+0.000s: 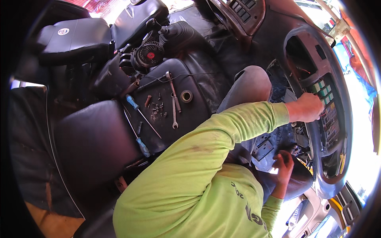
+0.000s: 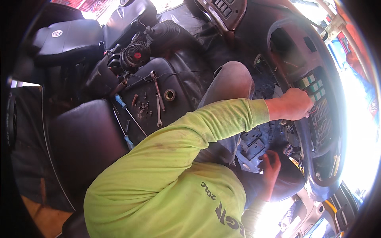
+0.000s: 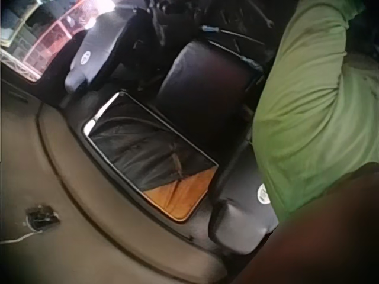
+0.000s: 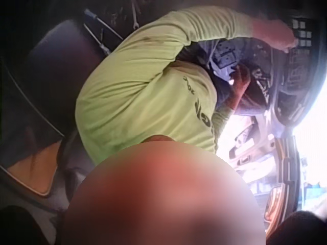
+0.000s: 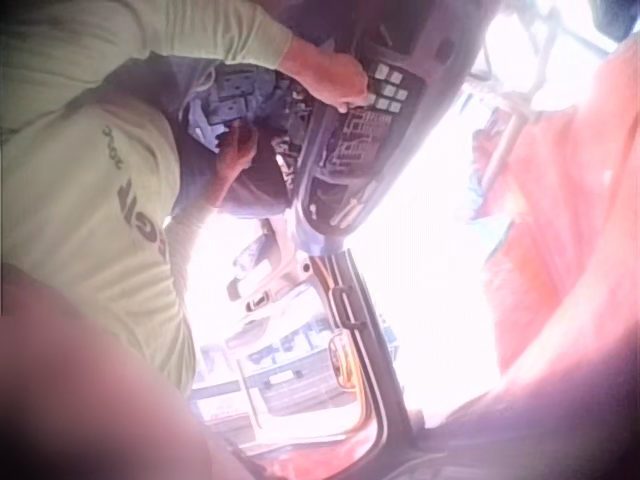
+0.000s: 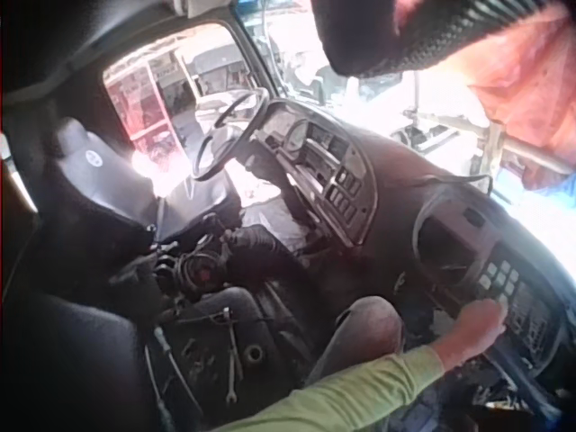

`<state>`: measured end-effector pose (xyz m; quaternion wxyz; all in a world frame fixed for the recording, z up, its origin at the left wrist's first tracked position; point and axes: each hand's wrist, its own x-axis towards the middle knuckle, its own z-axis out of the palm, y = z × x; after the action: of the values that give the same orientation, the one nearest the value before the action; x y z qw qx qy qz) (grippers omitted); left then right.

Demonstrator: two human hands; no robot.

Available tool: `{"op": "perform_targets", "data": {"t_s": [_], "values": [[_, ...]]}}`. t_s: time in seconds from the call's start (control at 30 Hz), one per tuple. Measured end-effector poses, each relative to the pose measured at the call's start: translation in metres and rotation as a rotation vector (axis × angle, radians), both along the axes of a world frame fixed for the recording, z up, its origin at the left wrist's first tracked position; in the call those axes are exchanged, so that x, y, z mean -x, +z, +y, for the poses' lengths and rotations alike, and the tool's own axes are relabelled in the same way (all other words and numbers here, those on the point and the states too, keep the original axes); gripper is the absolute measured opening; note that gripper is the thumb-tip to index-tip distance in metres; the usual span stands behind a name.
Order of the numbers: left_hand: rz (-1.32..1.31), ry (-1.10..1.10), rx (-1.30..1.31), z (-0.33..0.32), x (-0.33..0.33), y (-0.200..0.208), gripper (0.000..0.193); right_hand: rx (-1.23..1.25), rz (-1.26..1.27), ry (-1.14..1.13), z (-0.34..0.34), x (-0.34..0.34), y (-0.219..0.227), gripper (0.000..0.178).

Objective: The person retrieves a tool from a motorcycle storage compartment, walks to a yellow truck, and enters the cab. Inside, they use a screwdriver to strip wire ends and connect them to the dashboard fuse box, then wrap the connections with electrical tape.

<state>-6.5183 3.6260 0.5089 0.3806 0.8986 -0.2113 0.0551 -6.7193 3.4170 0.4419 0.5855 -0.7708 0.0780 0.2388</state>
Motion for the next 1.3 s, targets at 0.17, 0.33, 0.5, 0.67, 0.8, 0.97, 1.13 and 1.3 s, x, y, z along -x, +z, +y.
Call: {"op": "perform_targets", "data": {"t_s": [0.17, 0.33, 0.5, 0.67, 0.8, 0.97, 1.13, 1.3], "values": [[0.01, 0.063, -0.014, -0.001, 0.003, 0.004, 0.036, 0.196, 0.047, 0.076, 0.002, 0.019, -0.033, 0.031], [0.042, 0.096, 0.021, -0.002, 0.008, 0.012, 0.027, 0.173, -0.006, 0.145, 0.004, 0.024, -0.036, 0.028], [0.04, 0.048, 0.164, 0.03, 0.034, 0.032, 0.043, 0.249, -0.046, 0.16, 0.007, 0.023, -0.024, 0.028], [0.045, 0.313, 0.504, 0.171, 0.103, 0.036, 0.057, 0.267, -0.169, 0.188, 0.005, 0.028, -0.033, 0.028], [0.158, 0.813, 0.026, 0.285, 0.192, 0.012, 0.032, 0.408, -0.219, 0.328, 0.003, 0.026, -0.033, 0.028], [0.33, 0.737, -0.223, 0.324, 0.282, -0.031, 0.031, 0.29, -0.277, 0.324, 0.015, 0.021, -0.017, 0.023], [0.364, 0.752, -0.529, 0.304, 0.296, -0.074, 0.03, 0.156, -0.265, 0.273, 0.027, 0.021, 0.005, 0.021], [0.284, 0.615, 0.251, 0.283, 0.258, -0.026, 0.026, 0.089, -0.307, 0.245, 0.041, 0.021, 0.056, 0.023]]}}
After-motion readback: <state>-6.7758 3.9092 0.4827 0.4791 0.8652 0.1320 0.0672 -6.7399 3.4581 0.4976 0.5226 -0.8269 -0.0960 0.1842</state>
